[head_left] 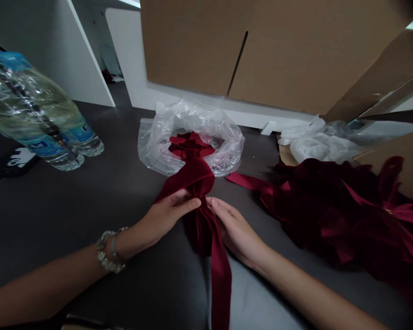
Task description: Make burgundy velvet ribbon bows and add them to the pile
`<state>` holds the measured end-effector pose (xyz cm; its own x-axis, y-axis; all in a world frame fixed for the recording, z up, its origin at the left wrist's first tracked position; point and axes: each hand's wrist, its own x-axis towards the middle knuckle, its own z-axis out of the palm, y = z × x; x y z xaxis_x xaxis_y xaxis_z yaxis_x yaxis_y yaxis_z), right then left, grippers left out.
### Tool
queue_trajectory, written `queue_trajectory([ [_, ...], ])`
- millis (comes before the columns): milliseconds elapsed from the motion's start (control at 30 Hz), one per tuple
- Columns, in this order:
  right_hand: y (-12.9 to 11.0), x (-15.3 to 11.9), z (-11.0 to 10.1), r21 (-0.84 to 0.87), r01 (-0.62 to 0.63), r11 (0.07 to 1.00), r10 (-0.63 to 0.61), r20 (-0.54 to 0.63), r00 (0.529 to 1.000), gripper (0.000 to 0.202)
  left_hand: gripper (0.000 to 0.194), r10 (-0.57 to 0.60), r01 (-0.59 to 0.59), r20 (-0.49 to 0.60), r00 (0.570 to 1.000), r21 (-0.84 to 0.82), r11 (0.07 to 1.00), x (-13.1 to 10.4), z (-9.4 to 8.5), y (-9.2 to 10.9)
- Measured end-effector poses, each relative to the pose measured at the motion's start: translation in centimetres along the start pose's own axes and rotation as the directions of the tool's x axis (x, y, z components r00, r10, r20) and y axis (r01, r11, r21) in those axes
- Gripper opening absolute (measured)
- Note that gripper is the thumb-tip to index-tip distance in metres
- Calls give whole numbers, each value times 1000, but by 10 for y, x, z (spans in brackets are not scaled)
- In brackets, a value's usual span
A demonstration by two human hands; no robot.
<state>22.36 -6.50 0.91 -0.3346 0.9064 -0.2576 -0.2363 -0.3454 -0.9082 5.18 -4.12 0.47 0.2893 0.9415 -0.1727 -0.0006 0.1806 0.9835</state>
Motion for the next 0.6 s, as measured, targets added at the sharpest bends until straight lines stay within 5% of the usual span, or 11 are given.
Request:
queue_trajectory([
  [133, -1, 3, -7, -352, 250, 902, -281, -41, 959, 24, 24, -36, 51, -191, 981, 72, 996, 7, -7, -9],
  [300, -15, 10, -27, -485, 267, 833, -315, -19, 949, 11, 22, 111, -91, -323, 940, 76, 993, 6, -3, -2],
  [400, -21, 15, -39, -618, 378, 689, -450, 44, 892, 5, 26, 119, -90, -343, 932, 97, 991, 4, -2, 5],
  [500, -20, 16, -41, -688, 473, 550, -391, 288, 874, 9, 30, 62, -18, -311, 948, 141, 990, 4, -2, 6],
  [600, -16, 14, -33, -679, 453, 578, -383, 264, 885, 11, 23, 75, -13, -229, 970, 263, 965, 2, 1, 4],
])
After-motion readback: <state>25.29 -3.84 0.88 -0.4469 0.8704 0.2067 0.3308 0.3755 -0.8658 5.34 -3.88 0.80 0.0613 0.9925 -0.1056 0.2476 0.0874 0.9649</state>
